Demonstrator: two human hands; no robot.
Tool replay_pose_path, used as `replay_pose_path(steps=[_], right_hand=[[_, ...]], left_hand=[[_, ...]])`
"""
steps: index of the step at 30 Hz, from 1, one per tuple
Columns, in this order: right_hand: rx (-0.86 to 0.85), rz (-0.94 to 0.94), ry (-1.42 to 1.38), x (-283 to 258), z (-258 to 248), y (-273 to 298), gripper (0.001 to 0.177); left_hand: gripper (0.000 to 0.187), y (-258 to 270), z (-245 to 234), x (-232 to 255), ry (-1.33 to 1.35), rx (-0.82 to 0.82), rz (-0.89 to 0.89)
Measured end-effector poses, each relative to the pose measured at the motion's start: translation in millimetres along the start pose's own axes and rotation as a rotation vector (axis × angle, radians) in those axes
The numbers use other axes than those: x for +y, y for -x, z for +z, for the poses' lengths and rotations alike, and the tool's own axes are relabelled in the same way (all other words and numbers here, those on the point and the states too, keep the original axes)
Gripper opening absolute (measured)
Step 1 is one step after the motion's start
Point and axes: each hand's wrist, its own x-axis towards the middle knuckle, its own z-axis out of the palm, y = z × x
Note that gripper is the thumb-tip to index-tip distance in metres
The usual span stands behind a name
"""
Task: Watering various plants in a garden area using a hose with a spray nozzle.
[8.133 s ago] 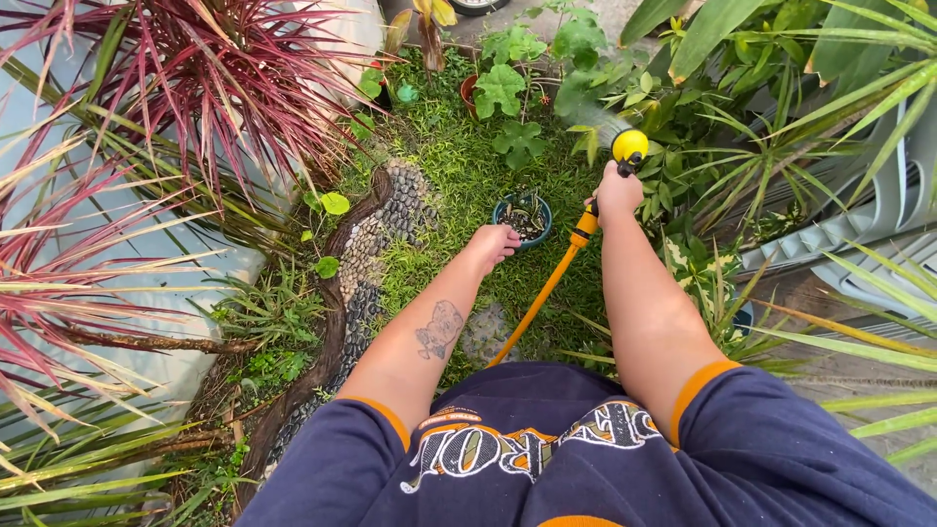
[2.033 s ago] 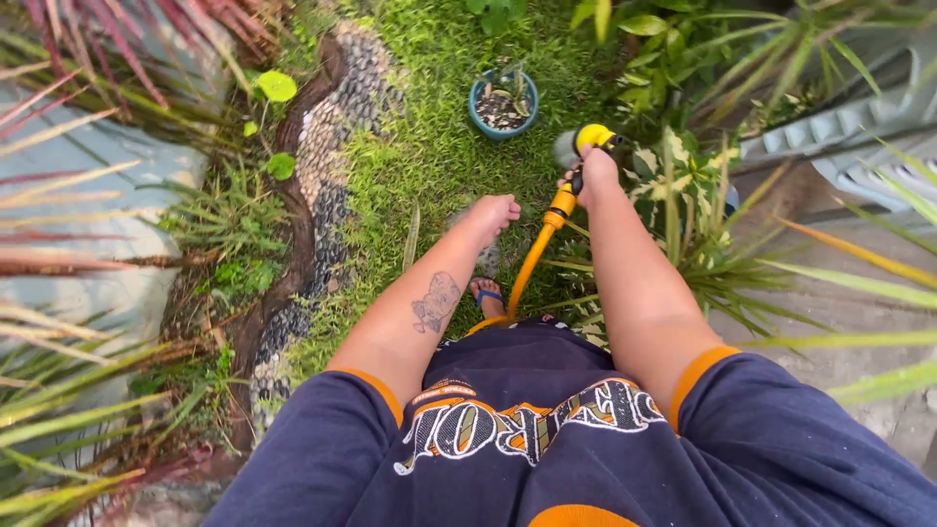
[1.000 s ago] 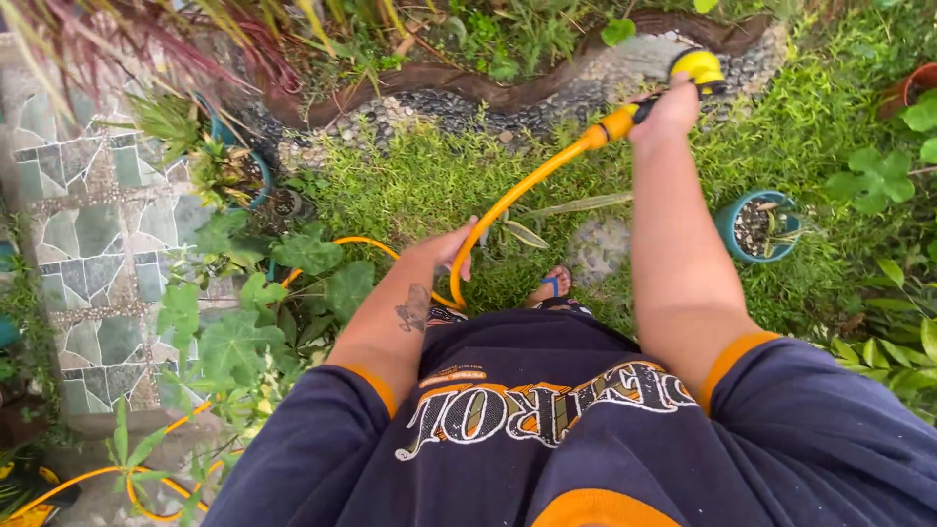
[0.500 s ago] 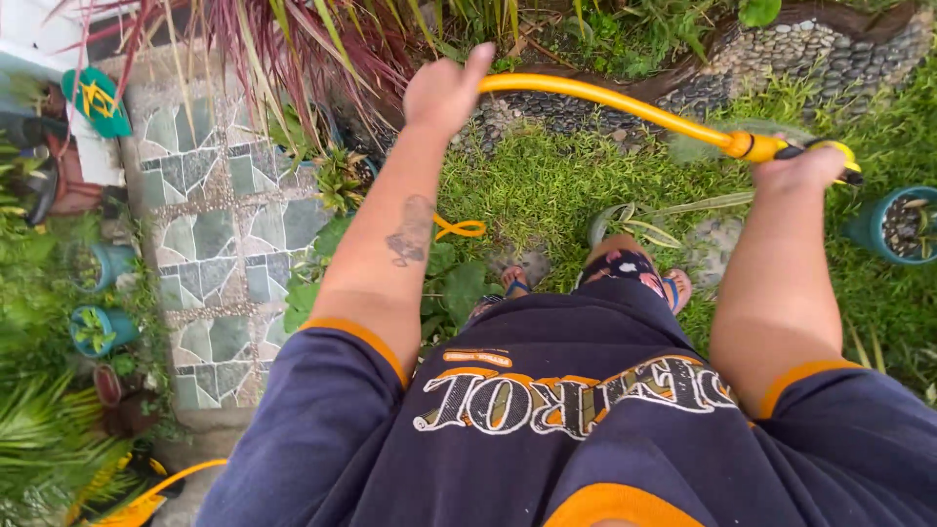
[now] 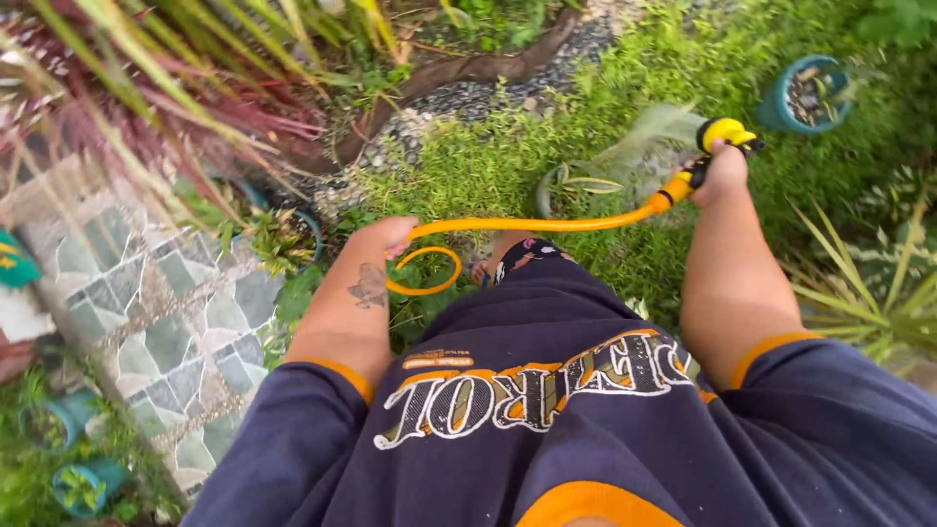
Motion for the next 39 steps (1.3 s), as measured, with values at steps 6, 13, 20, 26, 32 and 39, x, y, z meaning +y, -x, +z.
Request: replay_pose_path(steps=[6, 13, 20, 26, 32, 39], right_hand=[[0.189, 0.092, 0.082, 17.9, -0.8, 34.7, 0.024], [-0.027, -0.025, 0.152, -20.7, 54.0, 48.4, 0.022], [0.002, -0.110, 0.126, -44.2, 140.3, 71.1, 0.024], [-0.114, -0.091, 0.061, -9.4, 195.9, 109.5, 0.024], [-0.155, -0.152, 0.165, 4.1, 213.8, 138.0, 0.028], [-0.070, -0.214, 0.114, 36.9, 246.2, 167.8, 0.028]], left_hand=[[0.047, -49.2, -27.6, -1.4, 0.044, -0.042, 0.043], [0.055, 5.8, 3.7, 119.4, -0.208, -0.038, 0.097], [0.085, 42.6, 109.2, 279.9, -0.182, -0.426, 0.109], [0.094, 29.4, 170.3, 353.3, 0.239, -0.429, 0.032], [0.078, 2.2, 170.5, 344.2, 0.382, -0.339, 0.111], [0.080, -24.0, 147.8, 332.8, 0.561, -0.217, 0.306]])
